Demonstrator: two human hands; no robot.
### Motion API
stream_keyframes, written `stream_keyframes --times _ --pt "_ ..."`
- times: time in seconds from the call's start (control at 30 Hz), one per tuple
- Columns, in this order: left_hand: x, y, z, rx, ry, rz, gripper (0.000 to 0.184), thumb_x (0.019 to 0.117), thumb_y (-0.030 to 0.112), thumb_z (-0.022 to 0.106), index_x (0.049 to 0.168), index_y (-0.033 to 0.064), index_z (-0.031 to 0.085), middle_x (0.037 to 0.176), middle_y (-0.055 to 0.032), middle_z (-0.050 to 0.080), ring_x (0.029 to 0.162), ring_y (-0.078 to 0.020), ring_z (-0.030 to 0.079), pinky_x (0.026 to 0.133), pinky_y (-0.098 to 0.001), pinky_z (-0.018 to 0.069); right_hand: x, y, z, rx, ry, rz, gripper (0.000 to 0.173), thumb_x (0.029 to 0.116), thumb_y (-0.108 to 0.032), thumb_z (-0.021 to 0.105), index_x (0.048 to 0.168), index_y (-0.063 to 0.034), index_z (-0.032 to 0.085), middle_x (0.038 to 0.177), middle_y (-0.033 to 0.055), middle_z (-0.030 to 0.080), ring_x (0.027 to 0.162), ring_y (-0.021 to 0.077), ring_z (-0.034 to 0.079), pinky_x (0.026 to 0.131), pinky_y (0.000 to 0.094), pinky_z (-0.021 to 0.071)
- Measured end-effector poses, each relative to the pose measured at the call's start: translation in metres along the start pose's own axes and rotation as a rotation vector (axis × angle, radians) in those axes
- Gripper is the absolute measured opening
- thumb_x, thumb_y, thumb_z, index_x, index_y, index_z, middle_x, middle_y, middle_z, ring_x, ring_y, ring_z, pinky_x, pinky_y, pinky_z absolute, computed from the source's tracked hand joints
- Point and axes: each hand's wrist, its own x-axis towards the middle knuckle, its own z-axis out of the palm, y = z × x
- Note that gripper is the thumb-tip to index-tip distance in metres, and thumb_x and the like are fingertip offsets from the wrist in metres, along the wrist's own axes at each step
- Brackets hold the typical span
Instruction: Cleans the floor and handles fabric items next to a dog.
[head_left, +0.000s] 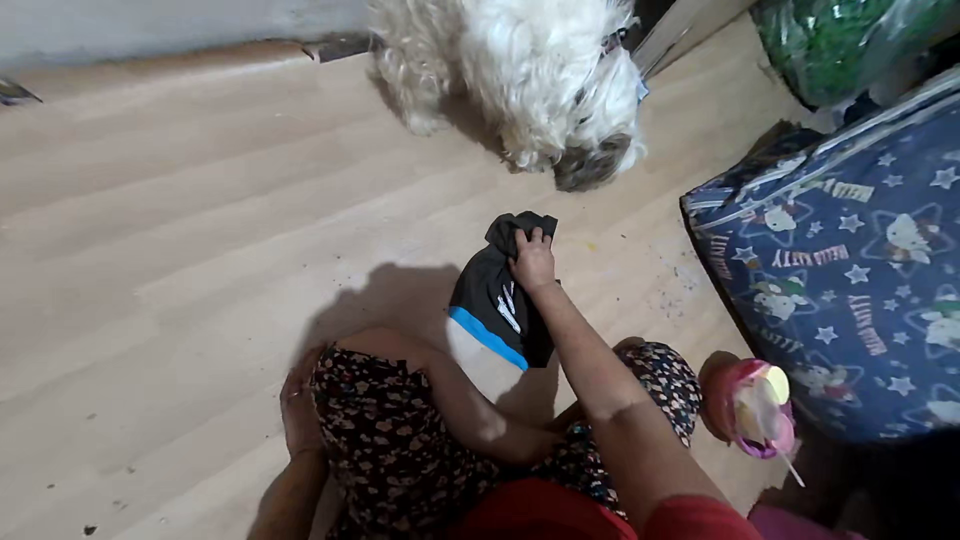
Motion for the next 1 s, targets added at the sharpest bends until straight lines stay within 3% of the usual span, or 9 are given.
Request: stream_keyframes --times 0.13,0.33,0.53,0.63,0.7,0.8,0.9,0.93,1.0 --pt "0.002 -0.012 0.0 0.038 -0.005 0.037 0.052 0.1078 0.021 0.027 0.143 -0.0087 0.051 0.15 -0.022 0.051 0.143 -0.0279 0.046 0.123 -0.038 0.0288 -0.004 0.03 -0.011 0.07 -0.055 0.063 0.063 0.0907 -0.015 0.074 0.148 -0.0047 0.05 0.15 0.0356 0.04 0.135 0.0553 0.044 0.101 0.0644 0.047" --pt "0.0 -0.004 -0.001 0.049 -0.012 0.064 0.051 0.1074 0.017 0.026 0.143 -0.0095 0.05 0.15 -0.0237 0.05 0.143 -0.0292 0.045 0.123 -0.0376 0.0285 -0.022 0.063 -0.037 0.04 0.059 0.119 0.057 0.0888 -0.006 0.072 0.143 -0.0036 0.056 0.145 0.0366 0.045 0.126 0.056 0.053 0.092 0.0674 0.0506" --pt "0.004 -0.003 0.002 -0.244 0.011 -0.108 0.054 0.1094 0.024 0.02 0.146 -0.0055 0.046 0.151 -0.0155 0.05 0.138 -0.0141 0.049 0.117 -0.0296 0.0354 0.0 0.129 -0.054 0.094 0.033 0.321 0.063 0.0916 -0.015 0.071 0.15 -0.0078 0.049 0.152 0.0355 0.039 0.13 0.0578 0.048 0.096 0.0712 0.0457" --pt "0.007 -0.002 0.001 -0.028 0.014 -0.09 0.049 0.1094 0.027 0.03 0.14 -0.0012 0.057 0.143 -0.0144 0.058 0.134 -0.0184 0.053 0.116 -0.0327 0.0381 0.01 0.158 -0.019 0.269 0.051 0.344 0.071 0.0928 -0.018 0.069 0.156 -0.0046 0.041 0.163 0.0328 0.024 0.144 0.056 0.034 0.112 0.0689 0.0343" --pt "0.009 -0.033 -0.007 0.279 -0.047 0.097 0.054 0.1076 0.032 0.029 0.144 0.0019 0.056 0.149 -0.0159 0.055 0.142 -0.0283 0.048 0.122 -0.0395 0.0302 0.015 0.161 -0.013 0.282 0.086 0.34 0.069 0.0913 -0.016 0.068 0.155 -0.007 0.043 0.164 0.0307 0.025 0.146 0.0551 0.03 0.113 0.069 0.0327" --pt "0.01 -0.045 -0.006 0.463 0.005 0.245 0.052 0.1075 0.026 0.031 0.139 -0.0034 0.059 0.143 -0.0213 0.059 0.138 -0.0348 0.052 0.121 -0.0426 0.033 0.025 0.161 -0.029 0.221 0.037 0.355 0.073 0.0881 -0.014 0.074 0.155 -0.0099 0.044 0.161 0.0286 0.031 0.141 0.056 0.036 0.107 0.0695 0.0385" --pt "0.012 0.097 0.01 0.121 -0.058 -0.498 0.039 0.1078 -0.004 0.029 0.144 -0.0088 0.043 0.149 -0.0132 0.047 0.137 -0.0081 0.041 0.116 -0.0229 0.0259 0.024 0.151 -0.035 0.169 0.027 0.315 0.073 0.0851 -0.011 0.076 0.152 -0.0067 0.047 0.157 0.0304 0.036 0.138 0.0571 0.038 0.104 0.0706 0.0402" --pt "0.008 0.102 0.012 -0.039 -0.007 -0.441 0.038 0.1067 -0.007 0.027 0.141 -0.0122 0.043 0.145 -0.0158 0.049 0.13 -0.0064 0.045 0.112 -0.0199 0.0295 0.02 0.143 -0.033 0.152 0.029 0.281 0.072 0.084 -0.009 0.076 0.15 -0.0058 0.049 0.156 0.0315 0.037 0.138 0.0581 0.038 0.104 0.0716 0.0404" --pt "0.004 0.023 0.005 -0.089 -0.049 0.339 0.042 0.1027 -0.001 0.028 0.131 -0.0268 0.046 0.137 -0.0368 0.055 0.133 -0.0177 0.056 0.11 -0.017 0.0387 0.007 0.121 -0.022 0.105 0.031 0.204 0.071 0.0804 -0.005 0.077 0.147 -0.0067 0.053 0.154 0.0325 0.039 0.136 0.0586 0.041 0.1 0.0723 0.0439"
